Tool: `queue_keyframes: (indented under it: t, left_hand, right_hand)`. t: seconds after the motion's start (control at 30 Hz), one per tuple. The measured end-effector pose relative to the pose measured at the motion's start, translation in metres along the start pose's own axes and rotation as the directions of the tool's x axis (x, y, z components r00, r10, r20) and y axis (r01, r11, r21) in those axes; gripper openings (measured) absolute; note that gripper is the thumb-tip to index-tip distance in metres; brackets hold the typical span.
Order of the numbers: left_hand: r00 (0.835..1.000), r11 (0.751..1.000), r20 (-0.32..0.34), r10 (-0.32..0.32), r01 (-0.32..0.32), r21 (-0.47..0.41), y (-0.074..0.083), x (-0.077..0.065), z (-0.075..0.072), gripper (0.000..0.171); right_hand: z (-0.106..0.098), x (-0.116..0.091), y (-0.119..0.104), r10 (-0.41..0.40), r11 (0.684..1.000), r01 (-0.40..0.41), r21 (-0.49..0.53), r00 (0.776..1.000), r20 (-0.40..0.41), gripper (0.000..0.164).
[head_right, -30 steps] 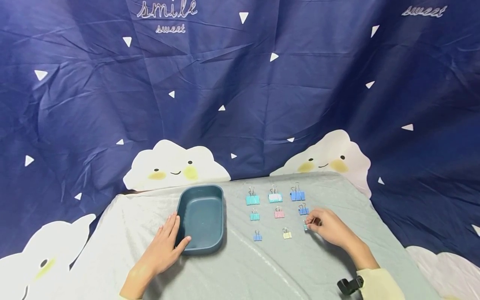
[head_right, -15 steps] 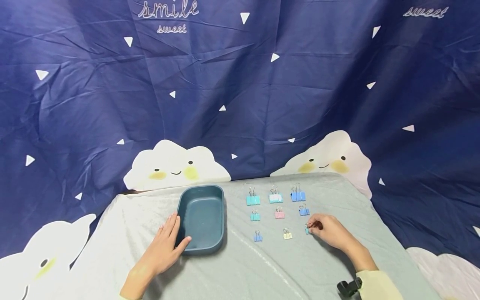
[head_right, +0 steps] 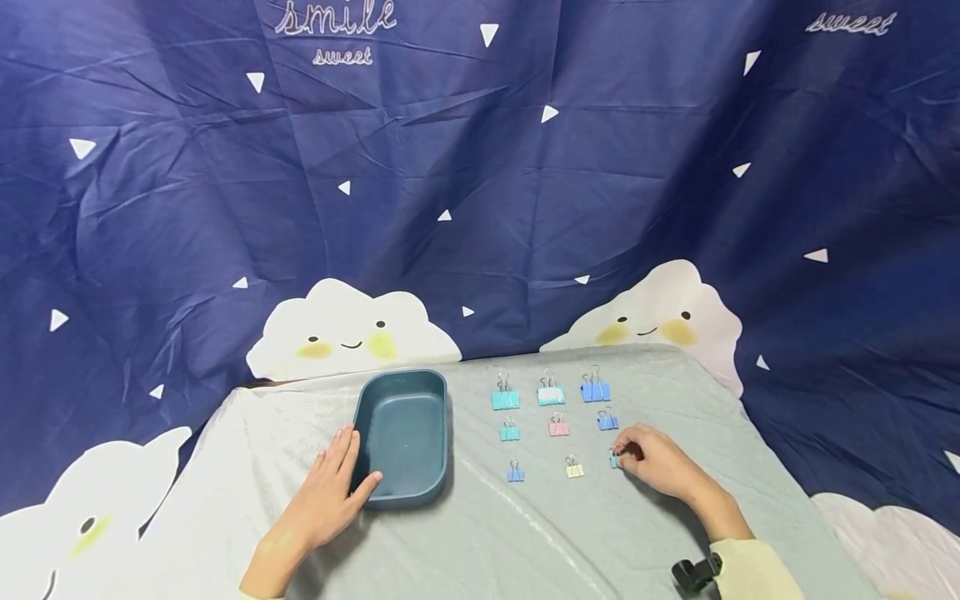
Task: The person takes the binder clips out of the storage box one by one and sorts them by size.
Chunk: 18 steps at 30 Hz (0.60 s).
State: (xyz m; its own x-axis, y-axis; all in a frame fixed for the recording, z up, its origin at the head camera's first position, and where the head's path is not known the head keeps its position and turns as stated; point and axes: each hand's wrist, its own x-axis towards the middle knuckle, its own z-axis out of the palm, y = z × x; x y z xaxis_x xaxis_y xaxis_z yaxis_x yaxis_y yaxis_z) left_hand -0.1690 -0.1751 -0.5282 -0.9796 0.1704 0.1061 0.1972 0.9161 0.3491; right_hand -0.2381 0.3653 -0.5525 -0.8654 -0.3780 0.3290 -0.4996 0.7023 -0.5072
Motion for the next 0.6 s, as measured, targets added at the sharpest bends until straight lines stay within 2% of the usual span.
queue_keyframes:
  t: [0.33,0.6]
  left_hand:
    - [1.000,1.000,0.000,0.007,-0.007,0.001,0.001,0.002,0.000,0.087]
    - [0.999,0.999,-0.021,0.034,-0.034,0.009,0.002,0.006,-0.008,0.085]
  right_hand:
    - [-0.006,-0.002,-0.008,0.100,0.995,-0.100,0.009,0.995,0.032,0.016]
    - [-0.013,0.003,-0.017,0.087,0.994,-0.092,-0.067,0.994,-0.068,0.011]
